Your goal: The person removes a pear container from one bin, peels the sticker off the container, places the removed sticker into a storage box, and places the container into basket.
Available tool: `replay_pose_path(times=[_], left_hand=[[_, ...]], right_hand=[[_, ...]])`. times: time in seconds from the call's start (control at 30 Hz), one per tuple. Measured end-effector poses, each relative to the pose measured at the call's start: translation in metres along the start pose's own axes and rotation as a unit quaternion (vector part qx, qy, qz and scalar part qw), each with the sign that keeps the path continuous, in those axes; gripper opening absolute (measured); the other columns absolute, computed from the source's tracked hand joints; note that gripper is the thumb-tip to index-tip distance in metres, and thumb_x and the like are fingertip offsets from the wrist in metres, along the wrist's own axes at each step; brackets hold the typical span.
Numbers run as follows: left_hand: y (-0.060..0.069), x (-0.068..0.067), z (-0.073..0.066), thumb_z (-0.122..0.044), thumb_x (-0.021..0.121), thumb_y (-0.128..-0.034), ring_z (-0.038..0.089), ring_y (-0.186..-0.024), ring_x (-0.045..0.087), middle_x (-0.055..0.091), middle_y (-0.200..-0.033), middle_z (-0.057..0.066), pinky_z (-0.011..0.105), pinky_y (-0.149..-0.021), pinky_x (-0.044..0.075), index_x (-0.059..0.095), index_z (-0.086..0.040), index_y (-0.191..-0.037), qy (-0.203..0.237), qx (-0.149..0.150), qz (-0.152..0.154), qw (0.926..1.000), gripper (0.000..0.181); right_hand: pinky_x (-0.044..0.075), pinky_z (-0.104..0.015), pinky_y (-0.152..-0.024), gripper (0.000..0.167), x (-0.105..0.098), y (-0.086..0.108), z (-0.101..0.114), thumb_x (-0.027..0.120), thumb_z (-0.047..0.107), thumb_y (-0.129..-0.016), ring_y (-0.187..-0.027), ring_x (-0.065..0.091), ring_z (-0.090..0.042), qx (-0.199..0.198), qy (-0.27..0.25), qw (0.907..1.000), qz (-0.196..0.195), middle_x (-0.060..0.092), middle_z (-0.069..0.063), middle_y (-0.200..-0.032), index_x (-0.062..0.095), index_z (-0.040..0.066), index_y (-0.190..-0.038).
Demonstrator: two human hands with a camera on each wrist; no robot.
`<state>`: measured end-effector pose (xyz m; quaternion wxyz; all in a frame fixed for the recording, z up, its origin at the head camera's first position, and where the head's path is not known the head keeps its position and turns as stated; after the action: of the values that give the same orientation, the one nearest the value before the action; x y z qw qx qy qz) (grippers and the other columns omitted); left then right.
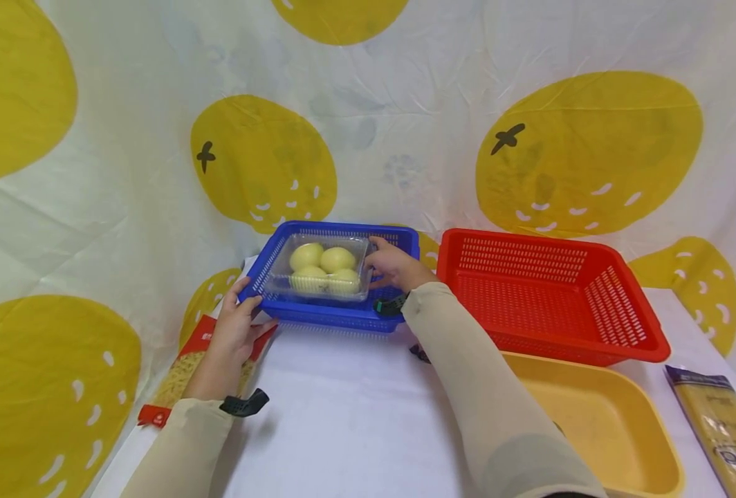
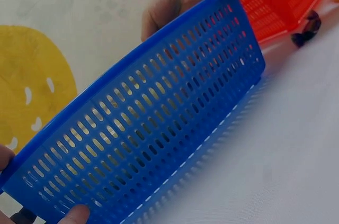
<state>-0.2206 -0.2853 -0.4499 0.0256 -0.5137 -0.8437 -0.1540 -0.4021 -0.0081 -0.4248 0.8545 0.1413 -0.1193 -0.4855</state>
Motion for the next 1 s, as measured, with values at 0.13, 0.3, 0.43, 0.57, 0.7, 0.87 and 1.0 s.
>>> replay_pose_path(times=[0.13, 0.3, 0.43, 0.57, 0.7, 0.87, 1.0], left_hand=[[0.000, -0.001, -0.001, -0.012, 0.051, -0.1124, 0.032, -0.143, 0.047, 0.036, -0.167, 0.009, 0.062, -0.109, 0.050, 0.037, -0.032, -0.165, 0.001, 0.002, 0.001, 1.0000, 0.058], [-0.002, -0.001, -0.002, -0.012, 0.051, -0.1126, 0.032, -0.144, 0.046, 0.036, -0.168, 0.009, 0.063, -0.110, 0.049, 0.037, -0.032, -0.165, 0.005, 0.003, 0.000, 1.0000, 0.058], [-0.002, -0.001, 0.000, -0.011, 0.051, -0.1125, 0.032, -0.144, 0.045, 0.035, -0.168, 0.010, 0.063, -0.110, 0.049, 0.036, -0.031, -0.165, 0.008, 0.002, 0.000, 1.0000, 0.058], [-0.003, 0.001, 0.001, -0.010, 0.052, -0.1122, 0.033, -0.143, 0.045, 0.034, -0.169, 0.010, 0.064, -0.110, 0.049, 0.034, -0.031, -0.166, 0.010, 0.003, 0.004, 0.9999, 0.060], [-0.002, 0.001, 0.001, -0.011, 0.052, -0.1124, 0.032, -0.145, 0.044, 0.033, -0.170, 0.009, 0.064, -0.111, 0.048, 0.033, -0.031, -0.167, 0.008, 0.003, 0.002, 1.0000, 0.061], [0.001, 0.000, 0.001, -0.014, 0.053, -0.1128, 0.032, -0.148, 0.043, 0.034, -0.170, 0.007, 0.062, -0.111, 0.048, 0.033, -0.032, -0.167, 0.000, 0.005, -0.005, 1.0000, 0.061], [0.002, 0.001, 0.003, -0.014, 0.054, -0.1126, 0.032, -0.145, 0.047, 0.034, -0.169, 0.009, 0.055, -0.113, 0.049, 0.034, -0.032, -0.166, -0.002, 0.015, -0.015, 0.9998, 0.060]], right_hand=[[0.042, -0.066, -0.116, 0.086, 0.001, 0.001, 0.002, 0.053, -0.004, -0.101, -0.157, 0.026, -0.047, -0.007, -0.009, 0.9999, -0.011, 0.010, -0.013, -0.177, 0.014, 0.024, -0.173], [0.039, -0.063, -0.120, 0.077, 0.000, 0.001, 0.005, 0.059, 0.005, -0.103, -0.156, 0.030, -0.043, -0.030, -0.016, 0.9985, -0.043, 0.027, -0.016, -0.172, 0.023, 0.019, -0.171], [0.038, -0.058, -0.122, 0.075, -0.002, 0.005, 0.006, 0.062, 0.010, -0.104, -0.157, 0.028, -0.043, -0.052, -0.051, 0.9939, -0.082, 0.023, -0.013, -0.175, 0.027, 0.018, -0.170], [0.035, -0.057, -0.124, 0.072, -0.005, 0.011, 0.008, 0.060, 0.011, -0.106, -0.158, 0.025, -0.044, -0.072, -0.101, 0.9877, -0.096, 0.020, -0.011, -0.176, 0.026, 0.014, -0.170], [0.036, -0.056, -0.124, 0.070, -0.006, 0.019, 0.014, 0.059, 0.013, -0.107, -0.155, 0.030, -0.044, -0.076, -0.119, 0.9855, -0.094, 0.026, -0.011, -0.174, 0.028, 0.010, -0.169], [0.037, -0.054, -0.124, 0.066, -0.007, 0.032, 0.020, 0.058, 0.013, -0.108, -0.153, 0.034, -0.043, -0.066, -0.119, 0.9870, -0.085, 0.034, -0.014, -0.169, 0.030, 0.009, -0.168], [0.037, -0.053, -0.124, 0.064, -0.010, 0.044, 0.025, 0.059, 0.016, -0.109, -0.155, 0.032, -0.043, -0.058, -0.106, 0.9890, -0.086, 0.036, -0.014, -0.168, 0.033, 0.011, -0.167]])
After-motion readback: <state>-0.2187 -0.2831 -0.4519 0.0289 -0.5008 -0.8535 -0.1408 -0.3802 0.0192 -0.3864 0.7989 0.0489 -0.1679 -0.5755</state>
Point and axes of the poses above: each hand's wrist, its own y-axis away from the middle knuckle, its own x-axis out of the palm, z = x × y, the point moved 3 cm from there along -y, towards the middle knuckle
